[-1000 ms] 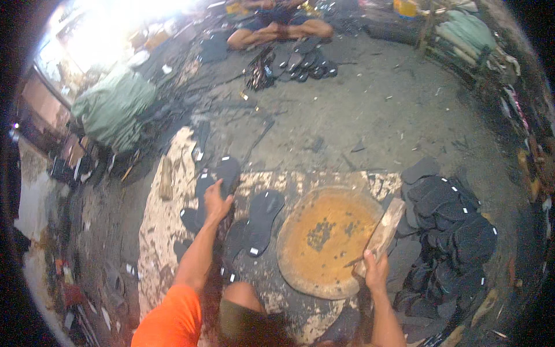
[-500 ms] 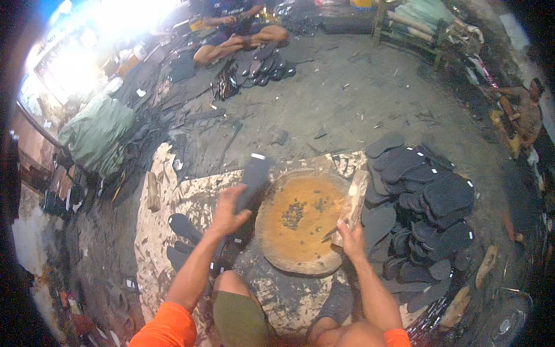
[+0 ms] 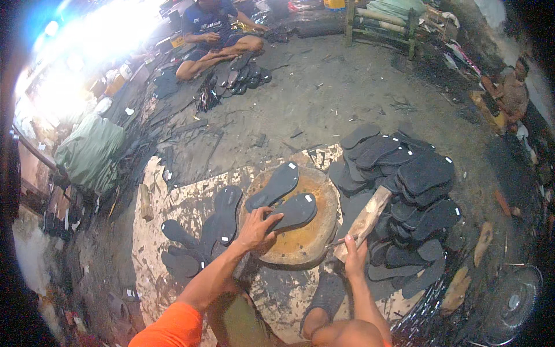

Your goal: The person repeatedly strikes the soles of black sandals with a wooden block on a circular wooden board. They handle the sandals one at a time, striking each sole multiple times before moving to the next.

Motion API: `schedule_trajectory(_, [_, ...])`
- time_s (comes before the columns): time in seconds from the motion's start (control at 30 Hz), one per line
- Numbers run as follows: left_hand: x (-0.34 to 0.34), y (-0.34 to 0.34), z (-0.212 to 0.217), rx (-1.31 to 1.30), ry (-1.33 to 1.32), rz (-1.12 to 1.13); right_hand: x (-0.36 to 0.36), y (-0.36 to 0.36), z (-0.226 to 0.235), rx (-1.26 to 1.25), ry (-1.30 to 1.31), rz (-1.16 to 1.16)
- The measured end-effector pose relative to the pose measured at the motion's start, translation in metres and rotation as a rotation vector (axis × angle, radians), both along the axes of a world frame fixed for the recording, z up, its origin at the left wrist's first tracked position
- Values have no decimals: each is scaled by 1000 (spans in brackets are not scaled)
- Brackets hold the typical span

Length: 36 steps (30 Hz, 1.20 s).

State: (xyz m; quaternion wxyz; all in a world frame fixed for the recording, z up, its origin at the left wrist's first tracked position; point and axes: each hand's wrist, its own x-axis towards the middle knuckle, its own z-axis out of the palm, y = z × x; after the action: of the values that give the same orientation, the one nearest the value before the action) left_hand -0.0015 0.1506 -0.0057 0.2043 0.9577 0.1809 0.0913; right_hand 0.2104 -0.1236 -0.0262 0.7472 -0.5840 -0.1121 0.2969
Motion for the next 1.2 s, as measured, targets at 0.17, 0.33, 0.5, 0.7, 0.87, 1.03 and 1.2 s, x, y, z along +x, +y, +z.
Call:
schedule_trajectory(0.17, [-9,-26,-5,44,-122,165,-5,8,16,-41,-25,74])
schedule_trajectory(0.33, [-24,-72,-14,31,-133,70,-8,15,15,-120,-218,207])
schedule_trajectory(0.5, [25,-122,29,-635,-93,-18,-22,30,62,-531,-372,504])
schedule_trajectory(0.7, [37,-133,16,-1041,-184,396,-10,20,44,-294,-298,472])
schedule_trajectory(0.87, [54,-157,15,-1026,-412,529,-51,14,50,-40,231,354])
schedule_trajectory(1.03, [61,-169,8,-1066,-365,613,-52,19,45,-103,-84,341])
schedule_trajectory(1.2, [62,-106,1,-862,-497,739,-48,4,16,-306,-128,303])
